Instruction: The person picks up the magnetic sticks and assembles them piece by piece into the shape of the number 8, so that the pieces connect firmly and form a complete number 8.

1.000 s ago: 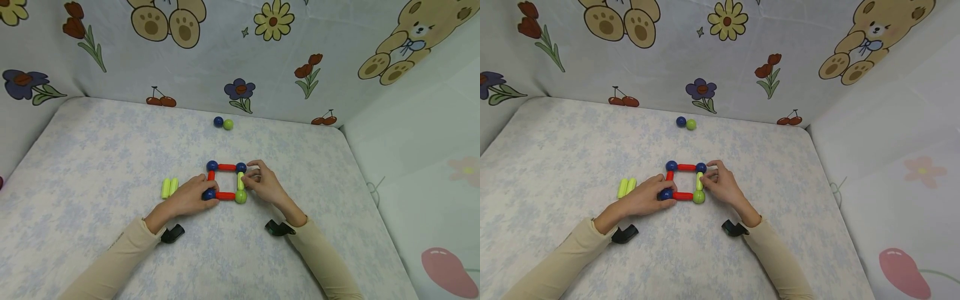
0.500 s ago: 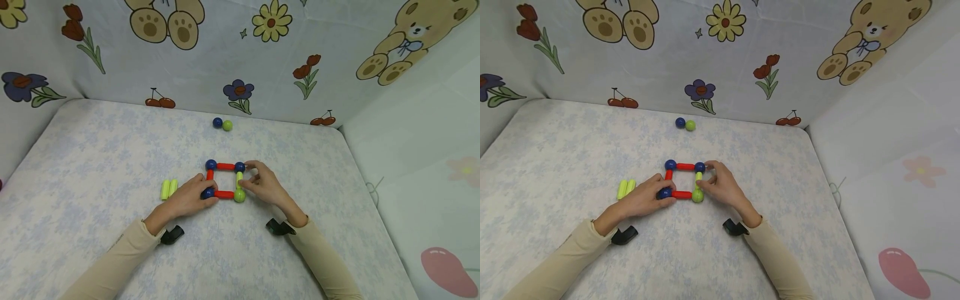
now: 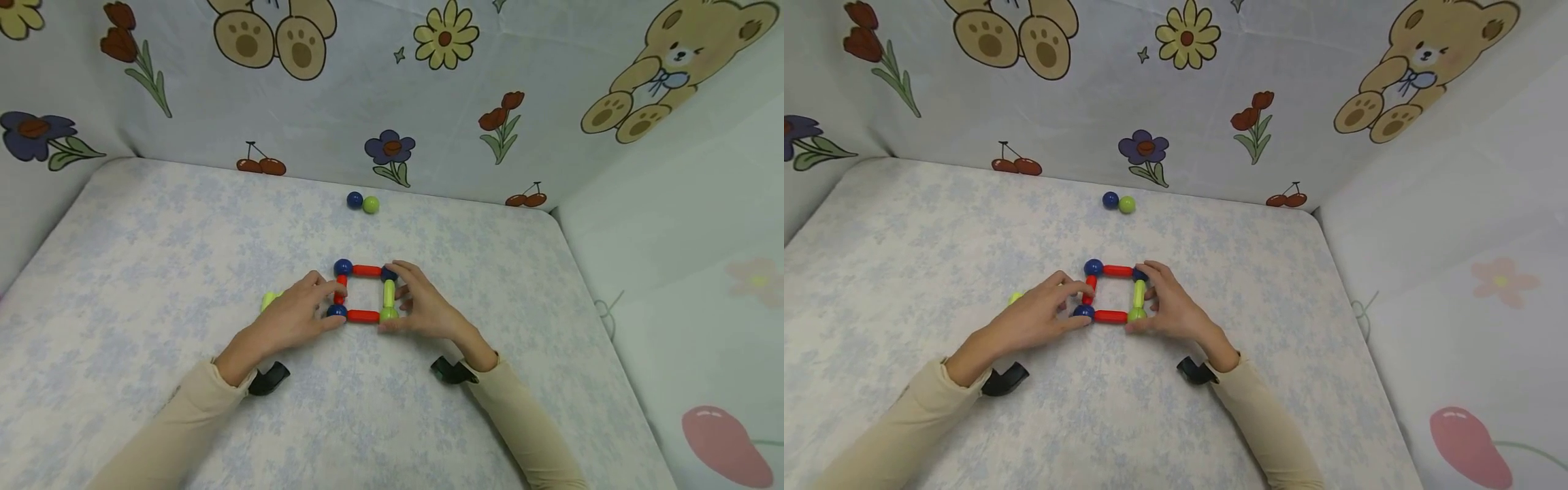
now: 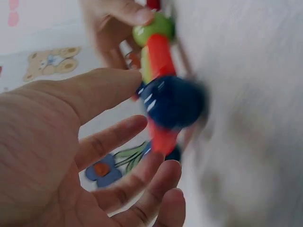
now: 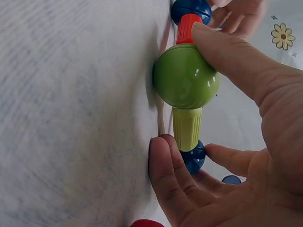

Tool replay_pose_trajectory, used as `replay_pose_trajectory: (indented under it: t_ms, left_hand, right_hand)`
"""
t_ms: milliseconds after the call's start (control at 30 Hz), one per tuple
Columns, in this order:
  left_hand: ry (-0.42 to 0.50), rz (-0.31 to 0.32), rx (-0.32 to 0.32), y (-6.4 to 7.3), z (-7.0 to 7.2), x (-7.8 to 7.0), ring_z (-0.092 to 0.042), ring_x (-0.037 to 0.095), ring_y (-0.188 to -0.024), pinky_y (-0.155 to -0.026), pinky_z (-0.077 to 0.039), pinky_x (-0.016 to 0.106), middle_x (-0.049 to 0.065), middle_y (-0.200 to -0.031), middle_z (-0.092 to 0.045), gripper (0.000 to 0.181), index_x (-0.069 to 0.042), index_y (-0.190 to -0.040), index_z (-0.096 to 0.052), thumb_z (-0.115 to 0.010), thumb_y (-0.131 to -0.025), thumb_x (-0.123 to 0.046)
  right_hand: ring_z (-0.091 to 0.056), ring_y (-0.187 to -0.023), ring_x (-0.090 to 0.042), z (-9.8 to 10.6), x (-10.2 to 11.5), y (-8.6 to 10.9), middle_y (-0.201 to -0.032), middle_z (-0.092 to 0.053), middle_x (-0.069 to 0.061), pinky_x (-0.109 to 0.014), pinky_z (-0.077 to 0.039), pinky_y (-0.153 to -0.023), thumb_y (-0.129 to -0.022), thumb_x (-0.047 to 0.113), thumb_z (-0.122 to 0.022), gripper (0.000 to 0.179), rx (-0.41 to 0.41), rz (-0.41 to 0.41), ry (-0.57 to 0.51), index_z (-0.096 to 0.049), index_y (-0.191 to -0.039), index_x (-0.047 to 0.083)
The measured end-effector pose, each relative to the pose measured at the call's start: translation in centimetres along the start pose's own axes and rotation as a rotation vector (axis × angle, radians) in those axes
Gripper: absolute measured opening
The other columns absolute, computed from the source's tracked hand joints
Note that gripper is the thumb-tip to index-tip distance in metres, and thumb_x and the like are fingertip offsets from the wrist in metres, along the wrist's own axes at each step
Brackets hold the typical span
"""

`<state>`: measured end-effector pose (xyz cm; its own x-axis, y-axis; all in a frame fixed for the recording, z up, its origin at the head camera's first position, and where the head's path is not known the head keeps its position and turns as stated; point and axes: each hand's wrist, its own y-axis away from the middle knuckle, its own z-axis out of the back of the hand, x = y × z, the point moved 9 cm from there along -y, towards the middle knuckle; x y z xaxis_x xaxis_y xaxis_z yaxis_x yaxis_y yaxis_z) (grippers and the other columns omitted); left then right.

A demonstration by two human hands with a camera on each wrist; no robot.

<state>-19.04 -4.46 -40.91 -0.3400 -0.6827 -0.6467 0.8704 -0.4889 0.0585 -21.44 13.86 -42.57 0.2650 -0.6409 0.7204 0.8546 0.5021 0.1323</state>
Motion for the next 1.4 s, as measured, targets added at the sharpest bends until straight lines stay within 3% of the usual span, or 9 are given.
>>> replay_pose_trajectory:
  t_ms: [167,333,500,700,867,1033,1267,1400]
  left_hand:
    - [-0.081,0.036,-0.058,1.6,2.7,0.9,-0.051,0.026,-0.099,-0.074,-0.046,0.039,0.009,-0.108,-0.060,0.036,-0.016,-0.118,-0.067,-0.080,-0.086,-0.027]
    - [-0.094,0.082,-0.062,2.7,4.0,3.0,-0.044,0.033,-0.102,-0.073,-0.043,0.039,0.014,-0.111,-0.058,0.041,-0.015,-0.118,-0.067,-0.083,-0.082,-0.028]
    - [-0.071,0.097,-0.022,3.0,4.3,4.7,-0.043,0.035,-0.103,-0.075,-0.040,0.040,0.015,-0.113,-0.057,0.047,-0.017,-0.119,-0.067,-0.086,-0.078,-0.029]
    - [0.002,0.045,0.049,3.1,4.0,5.6,-0.045,0.031,-0.100,-0.077,-0.038,0.038,0.013,-0.112,-0.059,0.047,-0.018,-0.118,-0.067,-0.087,-0.076,-0.027]
    - [0.055,0.033,0.061,3.0,3.8,6.4,-0.045,0.028,-0.102,-0.080,-0.039,0.037,0.011,-0.116,-0.059,0.041,-0.019,-0.116,-0.067,-0.085,-0.080,-0.025]
    - [0.058,-0.007,0.040,3.0,3.8,6.5,-0.048,0.029,-0.104,-0.084,-0.039,0.041,0.007,-0.114,-0.060,0.037,-0.018,-0.115,-0.067,-0.083,-0.082,-0.023]
    - [0.024,-0.011,-0.012,2.8,4.2,5.9,-0.051,0.031,-0.112,-0.086,-0.033,0.053,0.007,-0.121,-0.060,0.041,-0.020,-0.123,-0.067,-0.080,-0.084,-0.021]
    - [0.094,-0.041,-0.033,2.6,4.4,4.9,-0.054,0.029,-0.108,-0.090,-0.041,0.051,0.007,-0.121,-0.056,0.044,-0.015,-0.124,-0.067,-0.080,-0.082,-0.012]
  right_hand:
    - [-0.059,-0.108,-0.025,0.2,-0.3,0.0,-0.163,-0.018,-0.012,-0.033,-0.055,-0.086,-0.074,0.022,-0.091,0.107,-0.006,-0.009,0.006,-0.025,-0.158,0.012]
    - [-0.061,-0.105,-0.023,0.6,-0.6,-0.2,-0.163,-0.018,-0.012,-0.031,-0.055,-0.084,-0.074,0.023,-0.091,0.107,-0.009,-0.028,0.011,-0.026,-0.158,0.012]
    - [-0.062,-0.101,-0.022,0.8,-0.3,-0.5,-0.164,-0.016,-0.014,-0.032,-0.055,-0.083,-0.076,0.024,-0.090,0.106,-0.001,-0.026,0.015,-0.025,-0.158,0.012]
    - [-0.063,-0.100,-0.020,0.7,-0.6,-0.8,-0.165,-0.015,-0.013,-0.032,-0.054,-0.082,-0.077,0.025,-0.089,0.105,0.005,-0.044,0.004,-0.025,-0.159,0.013]
    - [-0.063,-0.100,-0.020,0.7,-0.6,-0.8,-0.165,-0.015,-0.012,-0.031,-0.054,-0.082,-0.077,0.026,-0.089,0.105,0.000,-0.042,-0.005,-0.025,-0.159,0.014]
    - [-0.063,-0.099,-0.020,0.6,-0.6,-0.8,-0.165,-0.015,-0.013,-0.032,-0.054,-0.082,-0.077,0.025,-0.089,0.104,0.001,-0.023,-0.001,-0.024,-0.159,0.013]
    - [-0.063,-0.099,-0.019,0.5,-0.7,-1.2,-0.165,-0.014,-0.011,-0.032,-0.054,-0.081,-0.077,0.024,-0.089,0.104,0.006,-0.018,0.002,-0.024,-0.159,0.014]
    - [-0.063,-0.100,-0.020,0.4,-0.8,-1.2,-0.165,-0.014,-0.011,-0.032,-0.054,-0.082,-0.077,0.024,-0.089,0.105,0.007,-0.023,0.000,-0.024,-0.159,0.014]
